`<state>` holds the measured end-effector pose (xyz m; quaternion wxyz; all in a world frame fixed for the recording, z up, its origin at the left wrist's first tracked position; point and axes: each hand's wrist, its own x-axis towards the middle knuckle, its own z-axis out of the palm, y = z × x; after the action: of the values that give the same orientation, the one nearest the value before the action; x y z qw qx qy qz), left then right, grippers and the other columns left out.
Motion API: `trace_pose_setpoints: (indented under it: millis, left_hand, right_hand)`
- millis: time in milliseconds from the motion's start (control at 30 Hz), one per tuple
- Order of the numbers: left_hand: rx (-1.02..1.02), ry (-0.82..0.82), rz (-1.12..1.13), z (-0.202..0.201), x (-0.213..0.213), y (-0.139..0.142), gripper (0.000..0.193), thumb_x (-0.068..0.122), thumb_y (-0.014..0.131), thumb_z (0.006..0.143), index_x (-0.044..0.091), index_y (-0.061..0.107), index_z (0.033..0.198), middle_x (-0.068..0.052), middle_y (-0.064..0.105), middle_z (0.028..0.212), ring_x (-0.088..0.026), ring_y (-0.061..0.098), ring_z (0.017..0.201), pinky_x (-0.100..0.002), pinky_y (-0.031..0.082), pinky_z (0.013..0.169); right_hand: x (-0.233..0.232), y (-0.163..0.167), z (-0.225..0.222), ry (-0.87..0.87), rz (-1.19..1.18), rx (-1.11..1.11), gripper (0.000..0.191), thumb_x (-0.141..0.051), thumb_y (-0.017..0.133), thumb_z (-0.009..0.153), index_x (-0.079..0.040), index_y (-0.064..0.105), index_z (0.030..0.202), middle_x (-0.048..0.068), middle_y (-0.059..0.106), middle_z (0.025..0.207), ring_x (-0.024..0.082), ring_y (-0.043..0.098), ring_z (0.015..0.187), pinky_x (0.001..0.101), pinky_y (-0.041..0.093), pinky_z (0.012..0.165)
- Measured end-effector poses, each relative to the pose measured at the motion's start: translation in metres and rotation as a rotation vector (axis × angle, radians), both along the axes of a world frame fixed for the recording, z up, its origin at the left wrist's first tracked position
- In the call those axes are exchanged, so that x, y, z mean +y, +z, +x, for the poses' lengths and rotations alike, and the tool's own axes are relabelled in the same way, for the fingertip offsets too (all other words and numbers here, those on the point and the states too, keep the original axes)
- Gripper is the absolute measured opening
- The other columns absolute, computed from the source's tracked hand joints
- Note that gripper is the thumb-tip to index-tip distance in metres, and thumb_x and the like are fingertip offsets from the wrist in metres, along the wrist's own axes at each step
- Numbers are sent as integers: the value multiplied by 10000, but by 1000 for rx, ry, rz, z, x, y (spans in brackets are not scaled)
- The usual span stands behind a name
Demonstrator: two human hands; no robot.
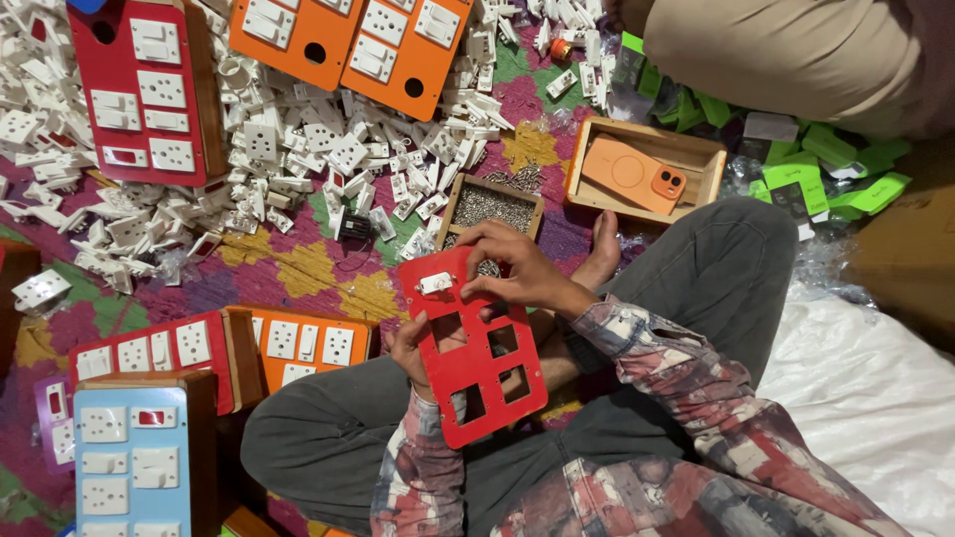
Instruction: The person sits cross-legged on a colorful mat and assembles toy switch boards, fitting white plastic switch and socket components into the cutout openings of colored wooden boards, including a red board, and pressing them into place by hand. They pick components from piles on the mat and from a wooden tray, and at the end handle a wooden box and a board.
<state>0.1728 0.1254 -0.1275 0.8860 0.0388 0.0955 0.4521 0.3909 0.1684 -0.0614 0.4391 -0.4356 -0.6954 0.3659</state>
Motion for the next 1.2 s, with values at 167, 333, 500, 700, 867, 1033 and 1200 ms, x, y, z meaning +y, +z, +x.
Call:
trace_pose_setpoints:
  millis: [167, 333, 500, 700, 867, 1033, 1200]
  left_hand:
    - [-65, -37, -12, -2, 2, -1, 615, 267, 448, 1007, -117, 410, 1486, -287, 580, 1381, -489, 615, 1200, -587, 517, 1011]
    - [-51, -25, -10, 0, 2, 1, 615, 263, 448, 1010, -115, 402, 1493, -292, 578, 1385, -479, 616, 1196, -575, 526, 1012]
    - [-14, 23, -12, 1, 0, 2, 589, 234, 451, 1002, -93, 413, 1491, -270, 598, 1369, -460, 637, 1174, -577, 529, 1012]
    - [1, 19, 26, 1, 1, -4, 577, 242, 450, 1017, -141, 442, 1449, -287, 610, 1352, -481, 637, 1176, -588, 516, 1044]
    - [-24, 26, -1, 0, 0, -7, 562, 213, 461, 999, -117, 450, 1454, -274, 614, 1351, -480, 636, 1178, -598, 506, 1041]
    - [2, 57, -16, 1, 0, -7, 565, 216, 473, 993, -112, 449, 1453, -274, 612, 1355, -462, 637, 1182, -602, 502, 1055]
    - [-42, -5, -37, -1, 1, -2, 589, 249, 481, 994, -101, 445, 1466, -272, 611, 1356, -465, 640, 1168, -581, 514, 1024]
  right_hand:
    - [-1, 0, 0, 7, 33, -36, 243, -214, 884, 796, -101, 757, 970, 44, 674, 1219, 229, 617, 1158, 395, 505, 980]
    - [-2, 0, -1, -19, 17, -30, 254, -234, 884, 799, -117, 695, 922, 48, 679, 1230, 230, 617, 1169, 397, 500, 988]
    - [-2, 2, -2, -12, -62, 28, 296, -263, 865, 823, -111, 700, 1016, 29, 671, 1209, 212, 624, 1169, 389, 522, 998]
    - [-1, 1, -1, -16, 49, -40, 237, -215, 883, 789, -109, 730, 937, 50, 678, 1222, 246, 618, 1169, 404, 488, 991]
    - [-1, -1, -2, -13, -30, 5, 283, -228, 886, 794, -88, 733, 986, 32, 680, 1207, 224, 631, 1137, 392, 506, 980]
    - [-1, 0, -1, -17, 21, -7, 233, -214, 892, 781, -102, 710, 874, 41, 679, 1209, 236, 628, 1148, 394, 500, 970]
    - [-1, 2, -1, -36, 75, -75, 261, -227, 898, 788, -90, 736, 940, 48, 673, 1205, 249, 611, 1165, 415, 485, 1002]
